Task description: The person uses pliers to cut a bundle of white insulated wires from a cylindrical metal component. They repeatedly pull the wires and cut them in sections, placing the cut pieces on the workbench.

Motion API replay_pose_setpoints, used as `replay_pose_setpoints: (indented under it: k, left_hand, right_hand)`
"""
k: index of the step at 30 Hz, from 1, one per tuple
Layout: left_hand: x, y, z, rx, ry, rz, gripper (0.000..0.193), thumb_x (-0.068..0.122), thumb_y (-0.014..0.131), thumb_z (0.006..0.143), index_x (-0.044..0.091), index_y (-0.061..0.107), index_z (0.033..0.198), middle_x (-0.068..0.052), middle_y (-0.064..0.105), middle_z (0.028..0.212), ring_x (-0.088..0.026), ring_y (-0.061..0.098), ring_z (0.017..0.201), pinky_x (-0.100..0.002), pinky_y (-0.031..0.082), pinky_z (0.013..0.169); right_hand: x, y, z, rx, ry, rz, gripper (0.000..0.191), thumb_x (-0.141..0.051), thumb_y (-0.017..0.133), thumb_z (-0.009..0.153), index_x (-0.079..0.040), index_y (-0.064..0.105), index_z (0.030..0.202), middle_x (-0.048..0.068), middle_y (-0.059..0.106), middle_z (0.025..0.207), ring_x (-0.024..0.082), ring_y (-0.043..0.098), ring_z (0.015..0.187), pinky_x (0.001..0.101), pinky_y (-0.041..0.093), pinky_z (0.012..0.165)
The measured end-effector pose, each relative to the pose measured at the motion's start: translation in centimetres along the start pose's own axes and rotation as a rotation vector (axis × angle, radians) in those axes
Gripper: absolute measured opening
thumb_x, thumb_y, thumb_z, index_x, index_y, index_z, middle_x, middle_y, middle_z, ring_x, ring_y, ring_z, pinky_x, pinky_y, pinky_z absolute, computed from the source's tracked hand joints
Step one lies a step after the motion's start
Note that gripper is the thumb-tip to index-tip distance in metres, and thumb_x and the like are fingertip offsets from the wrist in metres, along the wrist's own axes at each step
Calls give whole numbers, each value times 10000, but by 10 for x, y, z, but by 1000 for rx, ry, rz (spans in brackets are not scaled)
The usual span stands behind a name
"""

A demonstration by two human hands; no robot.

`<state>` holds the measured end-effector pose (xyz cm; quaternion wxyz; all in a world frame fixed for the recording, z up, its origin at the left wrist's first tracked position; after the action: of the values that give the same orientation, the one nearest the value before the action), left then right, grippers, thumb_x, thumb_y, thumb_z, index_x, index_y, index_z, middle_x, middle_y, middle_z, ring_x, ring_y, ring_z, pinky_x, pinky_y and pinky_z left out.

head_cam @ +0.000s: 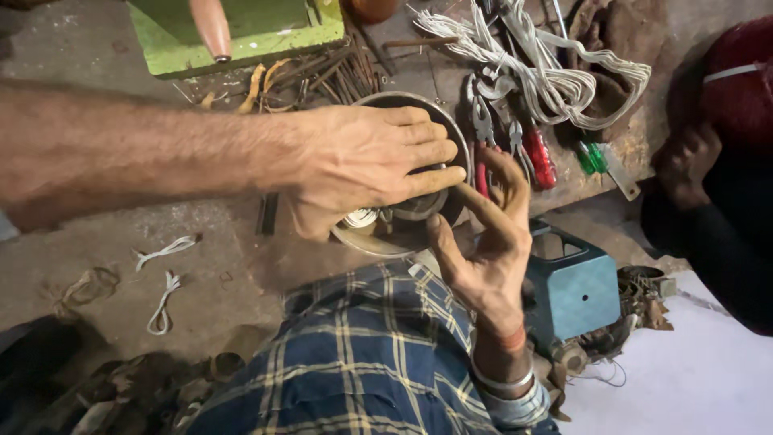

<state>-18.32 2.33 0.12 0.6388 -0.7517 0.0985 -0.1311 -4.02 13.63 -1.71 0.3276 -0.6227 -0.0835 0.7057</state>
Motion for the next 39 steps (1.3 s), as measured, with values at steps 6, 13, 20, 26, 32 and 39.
replay_pose_setpoints:
  k: [6, 13, 20, 26, 32, 39]
  left_hand:
    - [-3, -5, -2, 147, -24, -114, 1092, 378, 804, 274, -97, 550, 1224, -186, 584, 1144, -337, 574, 1079, -404, 444, 955]
    - [-7, 3, -14, 351, 19, -200, 621, 439, 824, 369, 34, 625, 797, -89, 580, 912, -278, 604, 888, -391, 485, 779]
    - [-10, 4, -20, 386, -29, -275, 678, 612, 849, 616, 28, 647, 896, -114, 607, 940, -310, 611, 941, -431, 496, 878]
    - [7, -2, -22, 278, -79, -248, 870, 442, 857, 504, -30, 621, 1196, -182, 641, 1212, -342, 588, 1173, -450, 411, 1062]
    - [23, 8, -19, 341, -70, 8, 983, 524, 759, 298, 19, 669, 1137, -82, 659, 1031, -279, 635, 1089, -437, 432, 1093]
    - [18, 26, -18, 298, -55, -145, 357, 332, 750, 553, 118, 583, 784, -30, 590, 810, -244, 610, 864, -377, 477, 940]
  right_hand:
    - [24, 5, -5, -28, 36, 309, 403, -124, 779, 917, -17, 706, 1298, 242, 380, 1603, 370, 434, 1536, 450, 316, 1286]
    - [4, 15, 8, -179, -79, 29, 354, -195, 791, 851, -134, 766, 1199, 316, 200, 1675, 469, 163, 1624, 574, 118, 1350]
    - [2, 17, -3, -145, -122, -156, 358, -244, 840, 875, -156, 769, 1215, 298, 204, 1674, 503, 102, 1603, 574, 89, 1324]
    - [14, -9, -18, -14, -90, -67, 450, -231, 703, 997, -102, 636, 1422, 270, 276, 1678, 457, 246, 1622, 521, 192, 1325]
    - [1, -11, -22, -15, -104, -377, 520, -277, 720, 960, -53, 614, 1417, 278, 292, 1632, 472, 216, 1556, 568, 170, 1285]
    - [-8, 5, -10, -84, -17, -380, 564, -288, 700, 962, -6, 592, 1439, 306, 293, 1642, 480, 201, 1559, 567, 134, 1269]
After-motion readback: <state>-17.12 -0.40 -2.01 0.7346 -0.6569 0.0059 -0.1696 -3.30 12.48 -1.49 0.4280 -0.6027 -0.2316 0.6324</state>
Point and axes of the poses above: each hand's wrist, its own z-axis towards the middle knuckle, its own y-axis out of the palm, x = y × z, the point moved 4 cm from there along z, towards the middle knuckle
